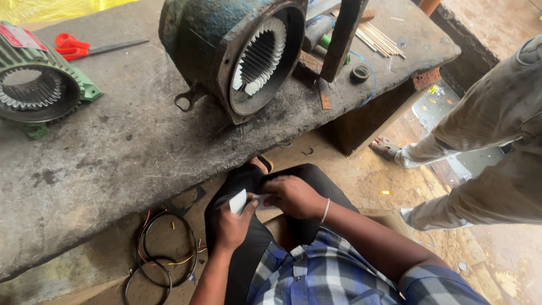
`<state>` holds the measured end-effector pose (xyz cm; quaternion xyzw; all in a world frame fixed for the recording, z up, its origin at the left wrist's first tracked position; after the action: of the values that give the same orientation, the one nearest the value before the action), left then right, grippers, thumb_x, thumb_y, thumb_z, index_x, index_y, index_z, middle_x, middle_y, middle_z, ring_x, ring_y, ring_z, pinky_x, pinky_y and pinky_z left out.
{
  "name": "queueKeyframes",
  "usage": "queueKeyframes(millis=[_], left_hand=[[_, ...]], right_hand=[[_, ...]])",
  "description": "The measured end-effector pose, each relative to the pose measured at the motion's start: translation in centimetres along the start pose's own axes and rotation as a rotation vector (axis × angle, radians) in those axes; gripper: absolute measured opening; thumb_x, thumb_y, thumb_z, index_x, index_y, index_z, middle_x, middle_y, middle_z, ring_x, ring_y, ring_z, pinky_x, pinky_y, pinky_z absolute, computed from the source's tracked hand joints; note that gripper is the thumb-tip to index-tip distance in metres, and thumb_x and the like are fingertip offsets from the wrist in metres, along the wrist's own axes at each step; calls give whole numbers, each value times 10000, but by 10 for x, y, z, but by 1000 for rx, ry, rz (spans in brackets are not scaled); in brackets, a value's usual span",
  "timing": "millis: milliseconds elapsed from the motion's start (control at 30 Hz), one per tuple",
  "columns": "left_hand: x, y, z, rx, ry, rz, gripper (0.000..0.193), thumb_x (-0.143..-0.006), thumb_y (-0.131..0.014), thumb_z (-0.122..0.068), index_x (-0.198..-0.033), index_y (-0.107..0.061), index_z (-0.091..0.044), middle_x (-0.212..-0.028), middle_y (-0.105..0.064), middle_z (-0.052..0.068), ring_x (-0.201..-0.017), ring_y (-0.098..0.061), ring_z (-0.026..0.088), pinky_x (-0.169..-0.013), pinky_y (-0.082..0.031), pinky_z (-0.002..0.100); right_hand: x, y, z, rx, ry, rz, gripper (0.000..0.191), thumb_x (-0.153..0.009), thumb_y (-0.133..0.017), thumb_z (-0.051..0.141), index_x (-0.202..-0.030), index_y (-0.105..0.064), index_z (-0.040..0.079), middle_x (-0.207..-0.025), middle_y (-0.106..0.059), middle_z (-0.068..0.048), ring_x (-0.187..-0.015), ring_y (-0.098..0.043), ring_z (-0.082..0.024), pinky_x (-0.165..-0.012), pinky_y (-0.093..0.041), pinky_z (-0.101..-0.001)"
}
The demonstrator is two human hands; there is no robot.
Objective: The person tears small white paper pieces and inserts them into the slots of a motor stator core. They repeatedly tear, place, and press the paper into the stator slots using both hands.
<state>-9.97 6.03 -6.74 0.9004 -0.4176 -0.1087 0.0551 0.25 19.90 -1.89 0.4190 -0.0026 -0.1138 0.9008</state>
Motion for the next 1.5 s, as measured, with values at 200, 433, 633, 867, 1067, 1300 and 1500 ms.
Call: queueKeyframes(millis=[200,433,633,867,1067,1300,1500], left_hand=[[2,4,24,157,203,-108,278,-954,-726,-241,-1103,-705,-7,-827,-685,-3,-708,-600,97,-626,-492,260],[0,-5,3,380,160,68,382,-920,-735,-253,-1213,-652,-23,-984,-695,-7,-893,-631,87,-787,-502,242],[-1,0,-1,166,63,27,385,-915,-758,-305,-1126,-698,11,-888,-700,24,-809,-633,106,-732,-521,259],[2,2,22,423,139,-30,330,-898,-793,-253,-1062,-700,18,-910,-690,30,-803,-624,109,-699,-496,262],[5,2,34,427,169,-1,369,-874,-777,-300,-1075,-703,0,-880,-704,41,-777,-636,124,-706,-515,272],[6,2,39,420,186,-29,420,-884,-770,-345,-1055,-692,30,-861,-698,47,-785,-649,134,-728,-530,288],[-3,3,28,571,175,-64,484,-951,-669,-393,-1165,-643,41,-892,-678,75,-786,-597,133,-776,-509,294]], right_hand=[[8,20,47,173,240,-216,599,-757,-855,330,-1284,-676,110,-1226,-700,-94,-1140,-624,-294,-1010,-426,-430],[8,17,22,6,91,-278,480,-788,-869,332,-1193,-731,116,-1133,-742,-60,-1084,-687,-262,-975,-485,-395],[14,16,33,-9,181,-244,485,-794,-866,297,-1210,-723,92,-1145,-730,-89,-1035,-698,-291,-910,-537,-404],[16,21,56,-15,303,-160,470,-841,-819,209,-1295,-701,183,-1290,-708,-99,-1089,-701,-298,-936,-563,-400],[19,26,56,-71,371,-58,447,-850,-796,152,-1281,-719,241,-1361,-682,-108,-1149,-697,-304,-947,-565,-404],[24,21,57,-128,331,26,437,-880,-773,108,-1301,-713,208,-1449,-647,-115,-1198,-685,-308,-961,-570,-405],[3,67,50,-93,302,-194,487,-858,-784,90,-1335,-696,134,-1403,-675,-129,-1111,-691,-300,-971,-560,-414]])
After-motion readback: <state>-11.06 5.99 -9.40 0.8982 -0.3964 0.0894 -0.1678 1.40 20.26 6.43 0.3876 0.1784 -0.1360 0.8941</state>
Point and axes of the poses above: each hand's wrist, its own x-axis away from the middle knuckle, its own y-axis out of the back of the hand, z = x × y, the point moved 8 cm from there along -x, towards the middle knuckle
